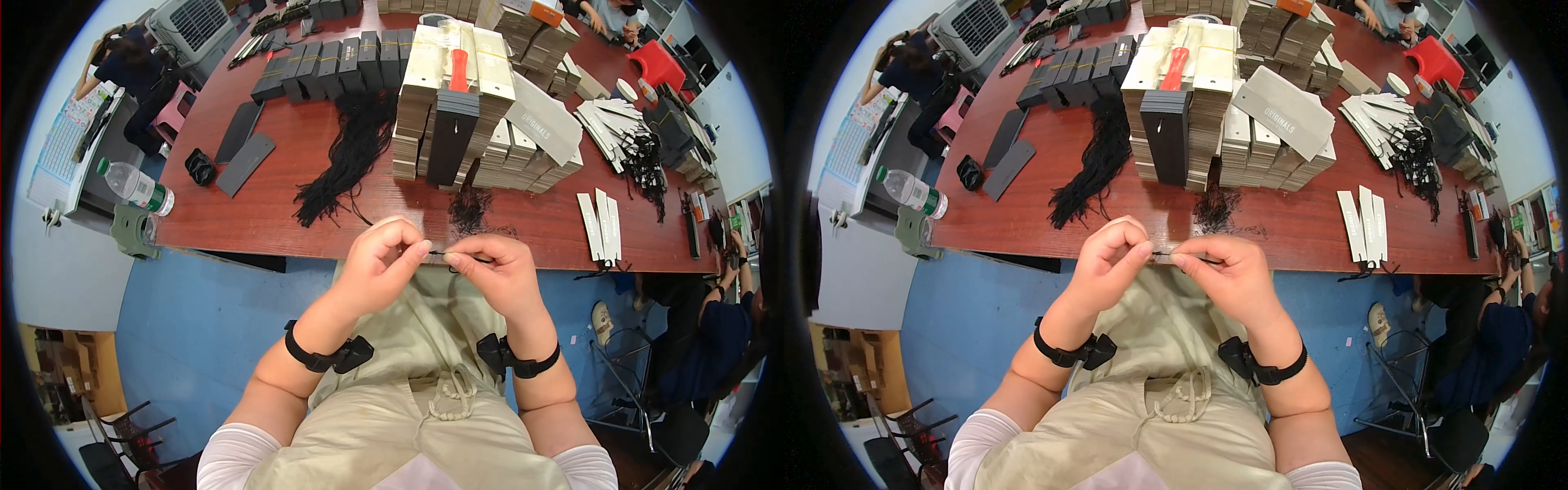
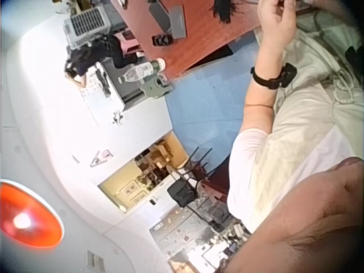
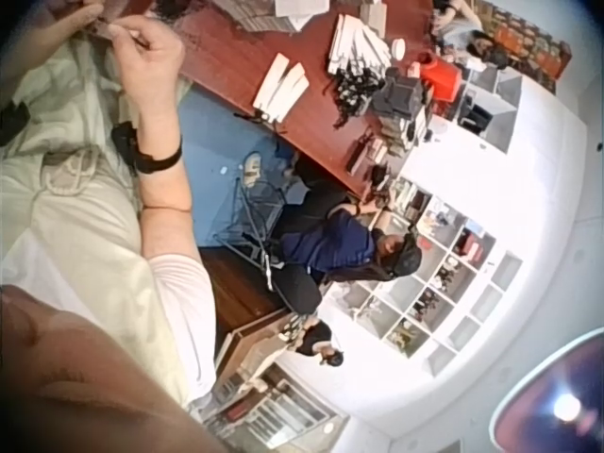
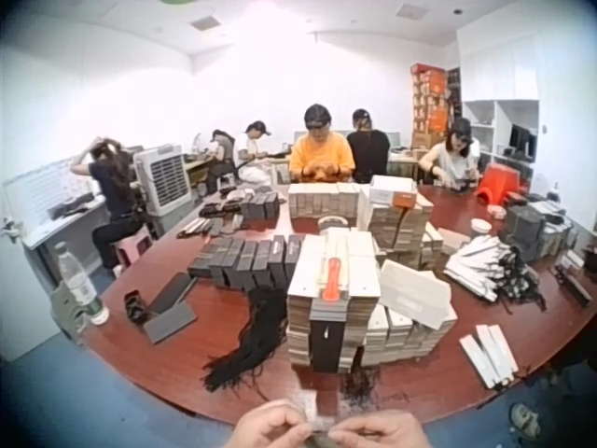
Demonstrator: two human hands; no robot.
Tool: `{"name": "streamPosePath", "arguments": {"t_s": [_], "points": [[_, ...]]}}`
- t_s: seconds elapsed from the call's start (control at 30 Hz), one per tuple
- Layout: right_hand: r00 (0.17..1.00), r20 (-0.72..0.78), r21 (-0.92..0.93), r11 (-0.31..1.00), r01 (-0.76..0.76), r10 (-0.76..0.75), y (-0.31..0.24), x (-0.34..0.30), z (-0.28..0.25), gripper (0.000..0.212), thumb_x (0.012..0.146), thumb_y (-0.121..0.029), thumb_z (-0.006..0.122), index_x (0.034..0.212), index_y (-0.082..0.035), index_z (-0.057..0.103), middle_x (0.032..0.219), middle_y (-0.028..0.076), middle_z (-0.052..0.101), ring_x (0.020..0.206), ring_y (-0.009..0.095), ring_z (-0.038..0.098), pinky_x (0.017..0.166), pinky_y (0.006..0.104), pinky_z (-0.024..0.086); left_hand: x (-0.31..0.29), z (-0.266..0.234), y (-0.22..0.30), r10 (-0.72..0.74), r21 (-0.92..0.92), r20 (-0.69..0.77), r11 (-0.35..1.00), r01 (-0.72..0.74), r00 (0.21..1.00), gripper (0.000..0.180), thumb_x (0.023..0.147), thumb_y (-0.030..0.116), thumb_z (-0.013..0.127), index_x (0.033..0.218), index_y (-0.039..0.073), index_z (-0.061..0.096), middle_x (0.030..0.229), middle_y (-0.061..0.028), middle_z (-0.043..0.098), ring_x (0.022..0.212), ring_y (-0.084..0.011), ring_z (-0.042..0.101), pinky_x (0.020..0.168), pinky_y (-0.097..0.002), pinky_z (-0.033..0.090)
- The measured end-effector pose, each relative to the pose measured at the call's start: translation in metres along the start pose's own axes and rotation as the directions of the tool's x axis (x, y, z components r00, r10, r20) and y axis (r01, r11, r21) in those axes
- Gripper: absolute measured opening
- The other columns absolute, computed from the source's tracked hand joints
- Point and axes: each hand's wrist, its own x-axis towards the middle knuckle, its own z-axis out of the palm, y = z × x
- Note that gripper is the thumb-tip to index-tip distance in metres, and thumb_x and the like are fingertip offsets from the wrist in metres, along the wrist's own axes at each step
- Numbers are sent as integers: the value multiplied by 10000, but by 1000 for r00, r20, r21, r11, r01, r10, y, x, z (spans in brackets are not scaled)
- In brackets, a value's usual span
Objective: Assembling black clothing tags by threading elastic strings through them and attaching small plastic fasteners.
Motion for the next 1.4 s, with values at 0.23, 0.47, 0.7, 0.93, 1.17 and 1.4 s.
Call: {"name": "streamPosePath", "arguments": {"t_s": [0.23, 0.47, 0.7, 0.93, 1.17, 1.4], "points": [[987, 98, -276, 949, 151, -128, -5, 9, -15, 89, 760, -50, 678, 836, -26, 638, 693, 30, 543, 568, 95, 479, 514, 249, 372, -2, -2, -7, -102, -489, 253, 845, 218, 962, 163, 876, 133, 583, 944, 67, 451, 804, -25, 544, 737, -68, 487, 640, -219, 388], [892, 177, -639, 640, 426, -416, -17, 32, -23, 251, 679, -66, 676, 926, -49, 639, 996, 126, 554, 944, 302, 521, 830, 384, 433, 0, 5, -16, -458, -232, 316, 812, 535, 831, 162, 951, 212, 490, 907, 57, 501, 630, 46, 446, 547, -43, 386, 503, -201, 343], [780, -119, -991, 21, -135, -614, -19, 68, -80, 413, 676, -97, 711, 1079, -81, 621, 1214, 116, 515, 1091, 321, 453, 924, 435, 352, -3, -2, -11, -479, -239, 309, 797, 555, 821, 209, 954, 196, 476, 812, 56, 538, 641, 51, 473, 550, -51, 415, 523, -204, 367], [782, -86, -994, -2, -111, -617, -17, 70, -94, 404, 669, -83, 708, 1065, -86, 628, 1188, 74, 547, 1101, 293, 463, 912, 419, 354, -2, -1, -7, -417, -260, 260, 839, 479, 871, 179, 940, 197, 502, 862, 53, 572, 721, 38, 521, 627, -41, 456, 582, -190, 384], [687, -162, -976, 219, -4, -708, -21, 64, -95, 357, 696, -52, 674, 1048, -50, 614, 1069, 105, 597, 1010, 316, 515, 877, 410, 401, -1, -9, -4, -438, -302, 269, 808, 507, 858, 191, 941, 227, 520, 889, 60, 597, 629, 96, 387, 557, -10, 307, 490, -186, 257], [765, -492, -111, 901, 419, -416, -21, 33, -34, 361, 772, 77, 651, 1106, 21, 526, 904, 83, 604, 738, 105, 600, 643, 194, 480, 4, -7, 3, -377, -294, 182, 861, 416, 908, 186, 933, 211, 531, 903, 43, 605, 688, 59, 497, 602, -16, 405, 534, -179, 330]]}}
